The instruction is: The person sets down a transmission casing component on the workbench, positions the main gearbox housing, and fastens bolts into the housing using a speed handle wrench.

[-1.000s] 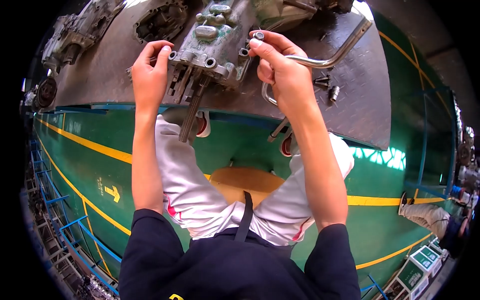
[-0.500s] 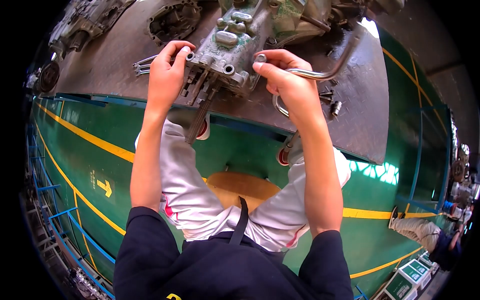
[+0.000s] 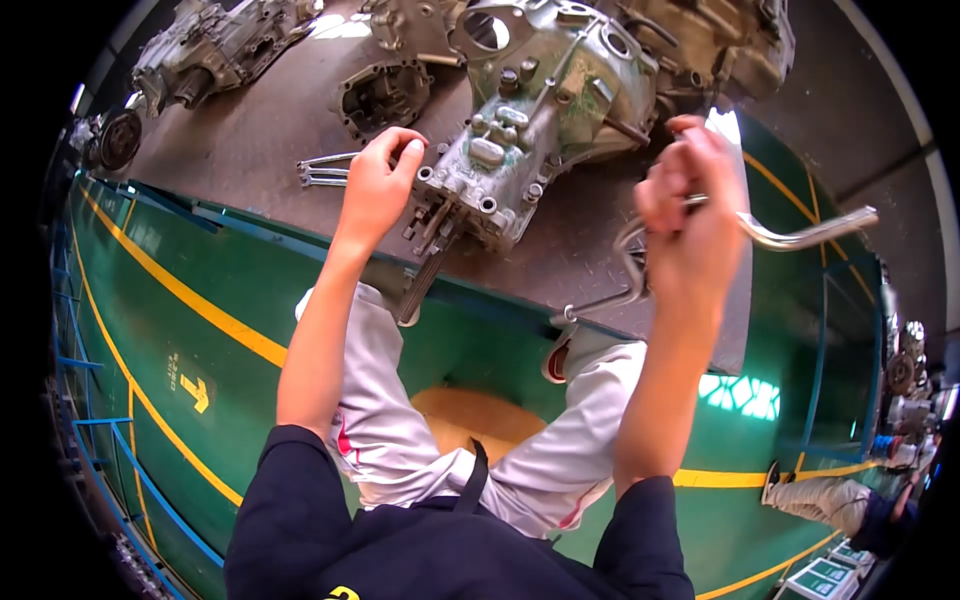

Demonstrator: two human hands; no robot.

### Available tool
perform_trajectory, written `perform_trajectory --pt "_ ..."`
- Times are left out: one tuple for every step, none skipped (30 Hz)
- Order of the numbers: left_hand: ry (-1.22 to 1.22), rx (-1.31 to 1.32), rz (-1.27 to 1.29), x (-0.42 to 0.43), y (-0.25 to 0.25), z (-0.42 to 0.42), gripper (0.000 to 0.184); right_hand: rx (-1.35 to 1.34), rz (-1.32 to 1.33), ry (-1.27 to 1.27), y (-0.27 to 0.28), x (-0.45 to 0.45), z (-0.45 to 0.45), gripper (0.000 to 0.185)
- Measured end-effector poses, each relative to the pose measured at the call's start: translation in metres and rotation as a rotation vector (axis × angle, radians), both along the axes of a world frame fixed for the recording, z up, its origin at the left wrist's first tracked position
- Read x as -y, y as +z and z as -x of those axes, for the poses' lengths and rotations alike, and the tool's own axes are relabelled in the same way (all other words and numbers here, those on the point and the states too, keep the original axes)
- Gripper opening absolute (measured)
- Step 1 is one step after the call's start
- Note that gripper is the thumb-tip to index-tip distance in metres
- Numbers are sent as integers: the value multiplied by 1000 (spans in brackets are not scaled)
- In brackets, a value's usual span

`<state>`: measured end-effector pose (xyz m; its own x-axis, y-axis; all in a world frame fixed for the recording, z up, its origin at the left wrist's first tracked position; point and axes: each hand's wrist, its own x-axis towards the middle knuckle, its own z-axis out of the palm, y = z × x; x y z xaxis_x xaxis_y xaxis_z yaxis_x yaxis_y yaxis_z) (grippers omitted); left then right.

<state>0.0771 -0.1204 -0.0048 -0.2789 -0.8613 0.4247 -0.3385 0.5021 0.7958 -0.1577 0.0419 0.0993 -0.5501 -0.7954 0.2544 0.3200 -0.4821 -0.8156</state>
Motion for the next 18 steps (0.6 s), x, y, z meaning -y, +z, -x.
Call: perform_trajectory --pt "4 -10 7 2 -2 2 21 9 105 90 20 -4 10 21" --pt "-3 -10 94 7 -6 5 21 21 212 176 38 -6 19 22" --pt "-13 -10 184 13 -4 10 21 2 281 250 56 -4 24 22" --pt "-17 -14 197 20 -1 14 21 -16 348 322 72 0 27 22" --pt "-41 -86 111 32 4 21 21 -13 388 328 84 9 27 22" --pt "-68 -155 23 45 9 27 21 -80 364 301 96 17 26 24" --pt "-120 -268 -113 65 16 36 21 -110 395 391 100 31 31 24" --pt "-118 -353 -103 81 24 46 21 -146 422 484 103 41 33 25" --pt "-123 -371 -45 81 38 55 23 -157 384 284 108 47 9 18" --pt "-126 -396 13 78 53 64 25 -176 344 89 113 54 -13 12" --pt "-227 -385 -21 74 61 69 25 -191 351 122 113 68 -6 15" --pt "-331 -369 -53 66 67 71 25 -208 344 115 119 75 -8 15" --pt "-433 -231 9 58 73 70 21 -176 309 185 124 82 -13 15" --pt "-530 -178 12 45 83 66 20 -135 269 254 127 88 -19 14" --pt "-616 -148 17 39 90 66 21 -303 264 191 130 93 -22 15" --pt "-699 -116 28 36 96 66 22 -301 261 179 132 98 -22 15" --pt "-706 -113 19 32 102 68 22 -283 284 297 132 104 -24 15" --pt "-805 -142 68 27 107 71 25 -265 305 419 131 109 -26 16"
